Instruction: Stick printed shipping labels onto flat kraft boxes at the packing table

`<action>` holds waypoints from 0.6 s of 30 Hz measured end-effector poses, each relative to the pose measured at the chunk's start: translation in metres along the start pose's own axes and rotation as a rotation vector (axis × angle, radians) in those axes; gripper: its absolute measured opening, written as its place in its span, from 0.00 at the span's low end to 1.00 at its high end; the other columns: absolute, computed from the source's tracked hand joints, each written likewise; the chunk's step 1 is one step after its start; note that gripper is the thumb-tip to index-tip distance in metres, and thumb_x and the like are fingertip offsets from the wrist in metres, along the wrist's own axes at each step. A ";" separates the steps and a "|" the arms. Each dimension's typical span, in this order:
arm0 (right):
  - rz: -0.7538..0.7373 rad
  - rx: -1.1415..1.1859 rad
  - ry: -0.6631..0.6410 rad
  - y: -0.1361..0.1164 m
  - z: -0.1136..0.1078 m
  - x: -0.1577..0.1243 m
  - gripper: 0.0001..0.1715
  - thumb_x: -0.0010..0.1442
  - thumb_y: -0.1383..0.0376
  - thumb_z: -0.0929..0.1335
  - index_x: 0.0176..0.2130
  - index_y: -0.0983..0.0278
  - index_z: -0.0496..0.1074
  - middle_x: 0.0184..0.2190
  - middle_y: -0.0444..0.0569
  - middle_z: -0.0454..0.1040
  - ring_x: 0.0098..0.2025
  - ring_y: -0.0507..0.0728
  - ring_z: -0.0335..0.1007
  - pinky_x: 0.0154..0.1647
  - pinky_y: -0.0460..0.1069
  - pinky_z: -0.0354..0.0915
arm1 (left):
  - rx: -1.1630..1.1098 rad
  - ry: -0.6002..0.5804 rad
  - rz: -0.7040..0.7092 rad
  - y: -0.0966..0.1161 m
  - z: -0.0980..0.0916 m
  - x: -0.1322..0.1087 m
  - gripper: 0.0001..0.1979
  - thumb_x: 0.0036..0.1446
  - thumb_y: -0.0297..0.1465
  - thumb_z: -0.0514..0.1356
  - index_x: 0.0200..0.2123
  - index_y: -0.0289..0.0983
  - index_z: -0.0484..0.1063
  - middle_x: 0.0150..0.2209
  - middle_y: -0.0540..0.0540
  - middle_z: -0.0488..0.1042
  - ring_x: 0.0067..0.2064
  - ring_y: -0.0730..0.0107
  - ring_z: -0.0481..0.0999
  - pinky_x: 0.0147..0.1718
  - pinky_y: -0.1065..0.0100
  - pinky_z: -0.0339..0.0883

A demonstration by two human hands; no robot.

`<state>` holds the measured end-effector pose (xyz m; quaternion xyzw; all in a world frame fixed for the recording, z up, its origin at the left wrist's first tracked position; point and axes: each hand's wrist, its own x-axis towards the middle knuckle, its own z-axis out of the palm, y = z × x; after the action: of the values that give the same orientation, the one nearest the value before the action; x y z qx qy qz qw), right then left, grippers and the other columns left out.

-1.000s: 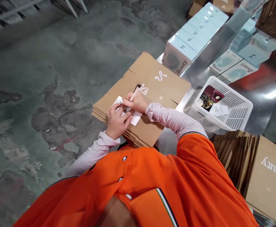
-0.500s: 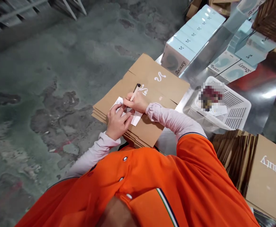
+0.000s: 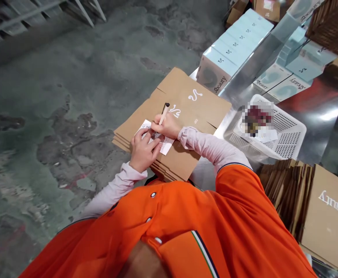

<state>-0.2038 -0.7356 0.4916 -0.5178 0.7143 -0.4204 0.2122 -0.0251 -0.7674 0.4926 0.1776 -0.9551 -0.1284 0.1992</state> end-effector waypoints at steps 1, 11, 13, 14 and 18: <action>0.003 0.010 0.013 0.001 0.001 0.000 0.21 0.56 0.61 0.66 0.18 0.63 0.54 0.14 0.38 0.52 0.20 0.46 0.47 0.21 0.46 0.45 | -0.001 0.000 0.001 0.000 0.000 0.000 0.15 0.66 0.37 0.55 0.46 0.44 0.80 0.57 0.40 0.72 0.60 0.48 0.63 0.53 0.49 0.56; -0.027 0.015 0.003 -0.002 -0.002 0.002 0.21 0.54 0.65 0.66 0.17 0.63 0.53 0.14 0.38 0.50 0.21 0.46 0.45 0.22 0.46 0.44 | 0.013 0.006 0.009 -0.001 -0.001 0.000 0.15 0.66 0.37 0.55 0.47 0.44 0.80 0.55 0.39 0.73 0.59 0.48 0.63 0.53 0.50 0.57; -0.023 0.027 0.062 -0.003 -0.002 0.002 0.21 0.54 0.66 0.66 0.17 0.63 0.52 0.14 0.38 0.49 0.20 0.46 0.44 0.22 0.46 0.44 | 0.019 0.008 0.016 -0.001 -0.001 0.000 0.15 0.66 0.37 0.54 0.48 0.44 0.80 0.55 0.40 0.73 0.59 0.48 0.63 0.53 0.50 0.57; -0.015 0.044 0.094 -0.004 -0.002 0.002 0.22 0.54 0.66 0.65 0.16 0.63 0.51 0.14 0.38 0.49 0.20 0.46 0.44 0.21 0.46 0.44 | 0.022 0.008 0.018 0.000 -0.001 0.000 0.15 0.66 0.37 0.55 0.49 0.45 0.79 0.56 0.40 0.72 0.59 0.48 0.63 0.53 0.49 0.57; 0.008 0.087 0.116 -0.001 0.000 0.003 0.22 0.54 0.63 0.66 0.16 0.63 0.53 0.14 0.38 0.52 0.19 0.46 0.46 0.21 0.46 0.44 | 0.014 0.003 0.006 0.000 -0.001 -0.001 0.15 0.66 0.37 0.55 0.50 0.45 0.79 0.57 0.40 0.72 0.59 0.48 0.63 0.54 0.49 0.56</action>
<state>-0.2048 -0.7382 0.4928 -0.4799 0.7086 -0.4793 0.1944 -0.0240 -0.7675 0.4932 0.1765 -0.9562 -0.1208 0.1998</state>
